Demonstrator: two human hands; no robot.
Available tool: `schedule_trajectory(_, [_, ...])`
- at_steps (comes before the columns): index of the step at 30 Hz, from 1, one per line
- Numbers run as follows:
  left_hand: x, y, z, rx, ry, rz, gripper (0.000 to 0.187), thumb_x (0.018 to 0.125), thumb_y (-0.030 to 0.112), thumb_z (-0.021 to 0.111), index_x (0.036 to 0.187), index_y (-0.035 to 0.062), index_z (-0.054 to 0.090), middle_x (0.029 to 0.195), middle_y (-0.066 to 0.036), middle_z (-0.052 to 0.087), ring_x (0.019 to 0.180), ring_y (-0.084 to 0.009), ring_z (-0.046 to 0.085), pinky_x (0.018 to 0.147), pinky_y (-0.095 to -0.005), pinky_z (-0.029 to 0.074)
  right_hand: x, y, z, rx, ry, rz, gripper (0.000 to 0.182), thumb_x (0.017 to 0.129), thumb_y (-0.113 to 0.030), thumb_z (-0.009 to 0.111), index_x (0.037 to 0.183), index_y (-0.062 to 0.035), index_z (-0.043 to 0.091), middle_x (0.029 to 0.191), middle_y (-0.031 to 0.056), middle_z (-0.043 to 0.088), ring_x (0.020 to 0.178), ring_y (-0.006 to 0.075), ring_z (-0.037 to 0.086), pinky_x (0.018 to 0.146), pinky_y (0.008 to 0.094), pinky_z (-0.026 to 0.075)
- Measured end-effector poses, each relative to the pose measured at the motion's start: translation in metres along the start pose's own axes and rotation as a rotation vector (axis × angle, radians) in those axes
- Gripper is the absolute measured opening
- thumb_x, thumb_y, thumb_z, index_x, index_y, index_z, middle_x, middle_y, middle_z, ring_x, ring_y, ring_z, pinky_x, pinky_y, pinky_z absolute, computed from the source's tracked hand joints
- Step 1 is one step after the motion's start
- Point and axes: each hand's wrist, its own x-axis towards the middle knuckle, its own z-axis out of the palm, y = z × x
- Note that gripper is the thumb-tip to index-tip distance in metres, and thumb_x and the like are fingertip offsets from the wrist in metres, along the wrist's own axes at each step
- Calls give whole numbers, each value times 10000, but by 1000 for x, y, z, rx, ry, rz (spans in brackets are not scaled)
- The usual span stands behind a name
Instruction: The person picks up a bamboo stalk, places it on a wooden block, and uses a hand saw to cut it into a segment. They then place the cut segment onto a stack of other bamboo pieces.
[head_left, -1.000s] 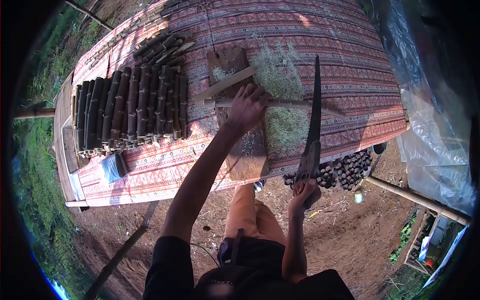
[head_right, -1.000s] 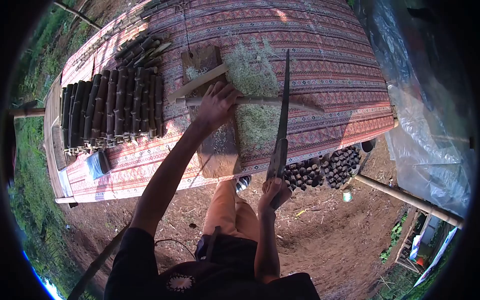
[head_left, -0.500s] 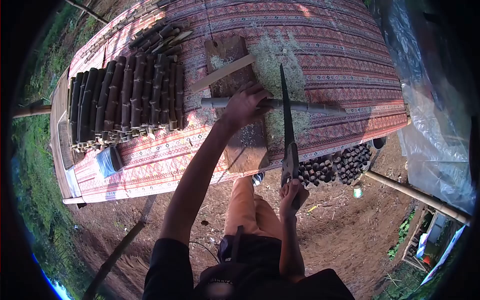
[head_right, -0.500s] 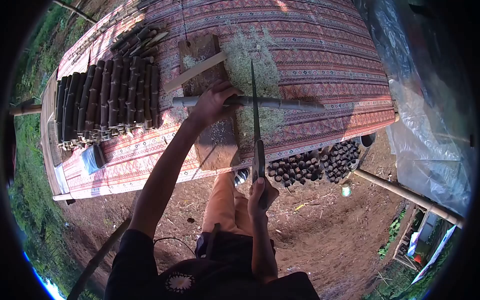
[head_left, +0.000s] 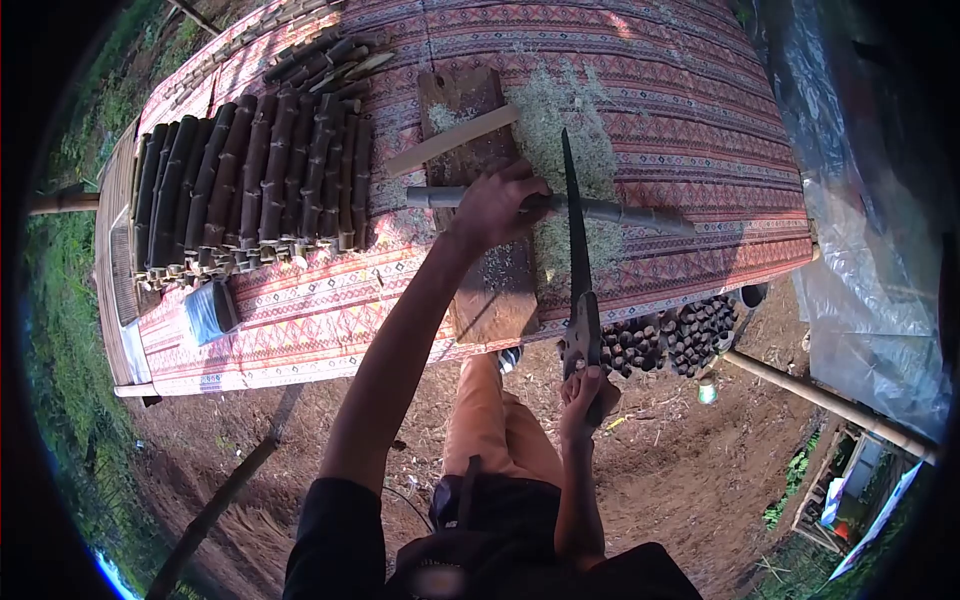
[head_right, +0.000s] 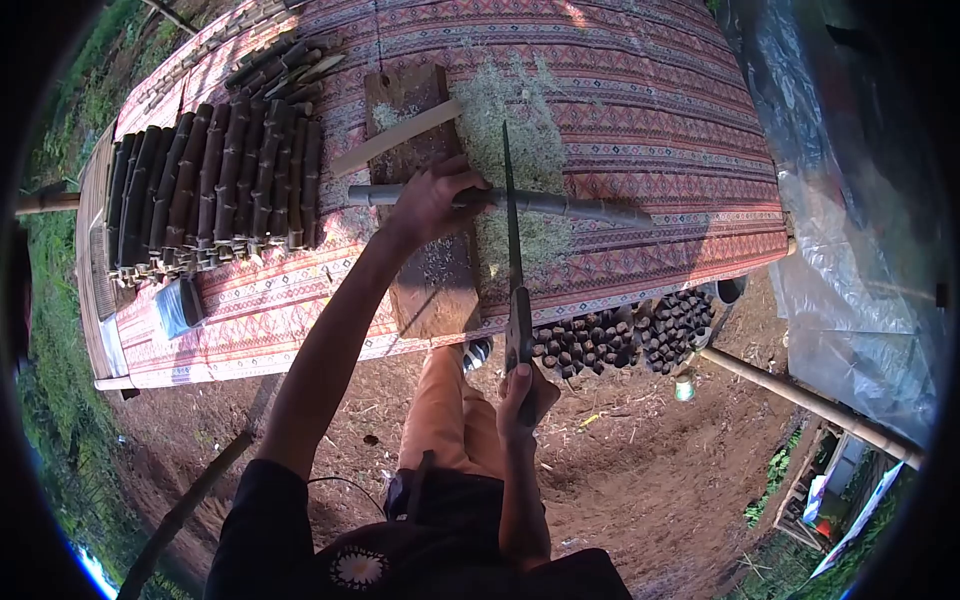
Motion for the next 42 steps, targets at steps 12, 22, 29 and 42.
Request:
schedule_trajectory(12, [-1,0,1,41,18,-8,232,722,276,766,881,139,668,856,-36,590,896,-257,605,878,-400,445,-5,-13,10,-160,-22,-61,508,963,-424,487,611,-99,319,516,-53,306,441,40,285,408,235,219])
schedule_trajectory(22, [-5,2,2,101,19,-12,220,710,268,764,865,152,661,892,-16,608,919,-252,600,861,-406,455,-14,-28,15,-255,13,-70,532,982,-426,448,580,-94,341,493,-52,322,422,55,305,403,240,232])
schedule_trajectory(29, [-1,-3,1,108,50,14,219,712,254,765,866,154,645,859,1,604,895,-241,593,844,-406,462,-19,-34,14,-347,-15,-117,552,990,-429,418,577,-64,375,466,-22,352,432,66,358,422,264,262])
schedule_trajectory(42, [1,-3,0,85,0,0,266,694,271,793,894,164,656,875,13,599,902,-226,594,855,-408,458,35,-31,43,-314,-36,-165,570,962,-505,441,577,-89,380,478,-45,324,424,45,306,405,235,230])
